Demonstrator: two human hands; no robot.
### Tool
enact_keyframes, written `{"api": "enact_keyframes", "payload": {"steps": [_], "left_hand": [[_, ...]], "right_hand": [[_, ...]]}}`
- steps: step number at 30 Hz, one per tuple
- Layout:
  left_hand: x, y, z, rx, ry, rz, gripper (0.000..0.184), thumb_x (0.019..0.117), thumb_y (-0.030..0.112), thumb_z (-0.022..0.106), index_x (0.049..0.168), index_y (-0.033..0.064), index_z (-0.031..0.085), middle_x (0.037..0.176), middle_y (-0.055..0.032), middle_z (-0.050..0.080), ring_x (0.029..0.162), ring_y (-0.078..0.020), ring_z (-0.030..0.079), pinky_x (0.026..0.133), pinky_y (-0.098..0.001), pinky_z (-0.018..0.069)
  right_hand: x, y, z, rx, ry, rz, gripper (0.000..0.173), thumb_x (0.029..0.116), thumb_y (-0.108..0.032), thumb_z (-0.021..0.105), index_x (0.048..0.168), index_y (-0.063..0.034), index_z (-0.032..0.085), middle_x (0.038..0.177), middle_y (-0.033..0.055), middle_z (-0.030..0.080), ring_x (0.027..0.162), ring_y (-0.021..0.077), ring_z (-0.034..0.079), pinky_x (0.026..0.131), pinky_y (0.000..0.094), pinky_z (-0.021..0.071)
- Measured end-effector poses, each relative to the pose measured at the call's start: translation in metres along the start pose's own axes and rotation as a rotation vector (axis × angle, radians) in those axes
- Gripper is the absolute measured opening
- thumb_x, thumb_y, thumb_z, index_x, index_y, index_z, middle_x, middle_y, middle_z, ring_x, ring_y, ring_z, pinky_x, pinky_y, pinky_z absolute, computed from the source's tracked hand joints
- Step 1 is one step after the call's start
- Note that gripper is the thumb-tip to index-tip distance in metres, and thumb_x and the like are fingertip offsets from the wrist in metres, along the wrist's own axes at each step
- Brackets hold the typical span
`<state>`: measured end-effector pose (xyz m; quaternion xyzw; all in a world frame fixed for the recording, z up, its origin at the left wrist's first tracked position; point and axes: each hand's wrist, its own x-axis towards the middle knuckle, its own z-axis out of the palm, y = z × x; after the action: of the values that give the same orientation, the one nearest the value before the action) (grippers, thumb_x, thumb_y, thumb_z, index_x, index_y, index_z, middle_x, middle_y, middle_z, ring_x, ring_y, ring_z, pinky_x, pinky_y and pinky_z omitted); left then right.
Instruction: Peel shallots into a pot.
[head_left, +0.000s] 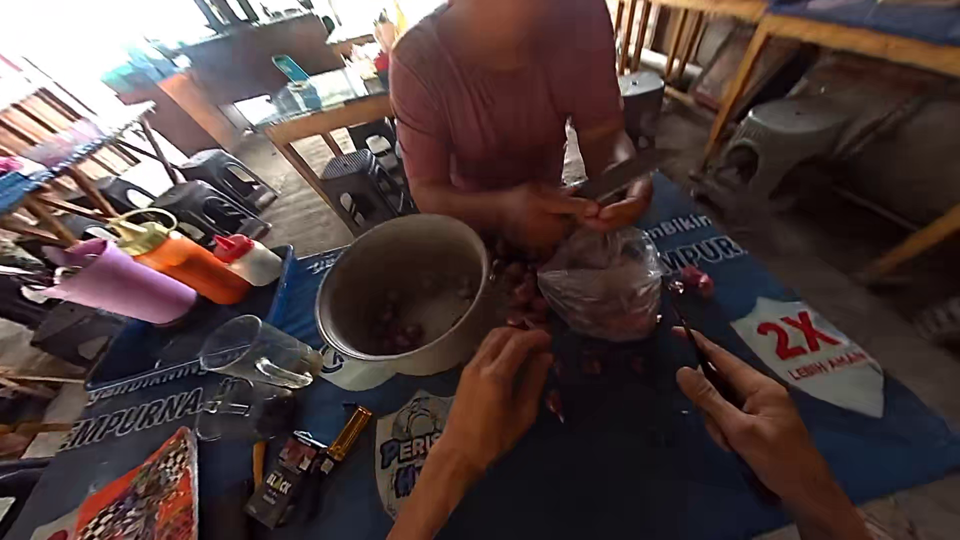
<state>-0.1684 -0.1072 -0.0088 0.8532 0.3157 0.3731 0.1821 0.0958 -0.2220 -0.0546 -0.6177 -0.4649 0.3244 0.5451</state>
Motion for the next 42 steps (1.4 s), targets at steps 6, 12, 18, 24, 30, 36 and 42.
{"api": "enact_keyframes", "payload": {"steps": [6,12,18,24,30,36,42], "left_hand": [[-0.049,-0.017,0.045,0.037,-0.178,-0.232,0.053,0.0886,0.038,0.076,0.123,-0.0009,0.067,0.108,-0.0172,0.068,0.093,-0.0264,0.068,0.077,-0.0395,0.0592],[-0.057,-0.02,0.054,-0.093,-0.09,-0.249,0.028,0.0892,0.019,0.073,0.111,0.0005,0.071,0.102,-0.0128,0.069,0.085,-0.0137,0.07,0.074,-0.026,0.0598],[-0.038,-0.019,0.048,-0.771,-0.156,-0.495,0.036,0.0974,0.007,0.063,0.131,-0.0052,0.062,0.117,-0.0103,0.069,0.095,-0.013,0.07,0.082,-0.0289,0.0614],[-0.037,-0.016,0.056,-0.898,-0.153,-0.541,0.03,0.0973,0.004,0.06,0.126,-0.0068,0.058,0.109,-0.0055,0.071,0.093,-0.0097,0.069,0.081,-0.0258,0.0586],[-0.042,-0.013,0.06,-0.98,-0.16,-0.577,0.028,0.0962,0.003,0.062,0.122,-0.0065,0.061,0.106,-0.0047,0.071,0.091,-0.009,0.069,0.083,-0.0261,0.0591],[-0.043,-0.016,0.061,-1.068,-0.139,-0.625,0.025,0.0952,0.002,0.064,0.118,-0.0056,0.065,0.103,-0.0056,0.072,0.088,-0.0106,0.07,0.08,-0.0267,0.0595],[-0.046,-0.018,0.063,-1.156,-0.143,-0.648,0.028,0.0966,0.004,0.063,0.123,-0.006,0.064,0.105,-0.0068,0.072,0.091,-0.0121,0.07,0.084,-0.0283,0.0585]], "right_hand": [[-0.02,0.009,0.008,0.11,-0.003,0.092,0.052,0.0995,-0.024,0.058,0.147,-0.0061,0.051,0.074,-0.007,0.058,0.043,0.0,0.043,0.037,0.0164,0.0402],[-0.021,0.009,0.015,0.089,-0.025,0.104,0.053,0.0981,-0.026,0.06,0.146,-0.0041,0.052,0.084,-0.0058,0.064,0.048,-0.0014,0.047,0.04,0.015,0.0422],[-0.029,-0.002,0.035,0.202,-0.115,0.141,0.049,0.1007,-0.028,0.059,0.145,-0.0067,0.054,0.084,-0.0079,0.063,0.049,-0.0022,0.047,0.041,0.014,0.0422],[-0.036,-0.007,0.056,0.363,-0.333,0.204,0.049,0.109,-0.026,0.043,0.155,-0.0108,0.042,0.071,-0.0088,0.056,0.046,-0.0001,0.044,0.039,0.0156,0.0394],[-0.033,-0.007,0.065,0.327,-0.4,0.248,0.052,0.1077,-0.025,0.047,0.158,-0.0181,0.039,0.077,-0.008,0.058,0.047,-0.0001,0.045,0.04,0.0149,0.0402],[-0.034,-0.009,0.069,0.369,-0.421,0.292,0.063,0.1054,-0.023,0.052,0.162,-0.0148,0.028,0.074,-0.0074,0.057,0.049,0.0016,0.049,0.04,0.0159,0.0422],[-0.035,-0.009,0.072,0.34,-0.379,0.264,0.055,0.1056,-0.021,0.051,0.159,-0.0143,0.037,0.075,-0.0071,0.058,0.049,0.0013,0.049,0.04,0.0154,0.0426]]}}
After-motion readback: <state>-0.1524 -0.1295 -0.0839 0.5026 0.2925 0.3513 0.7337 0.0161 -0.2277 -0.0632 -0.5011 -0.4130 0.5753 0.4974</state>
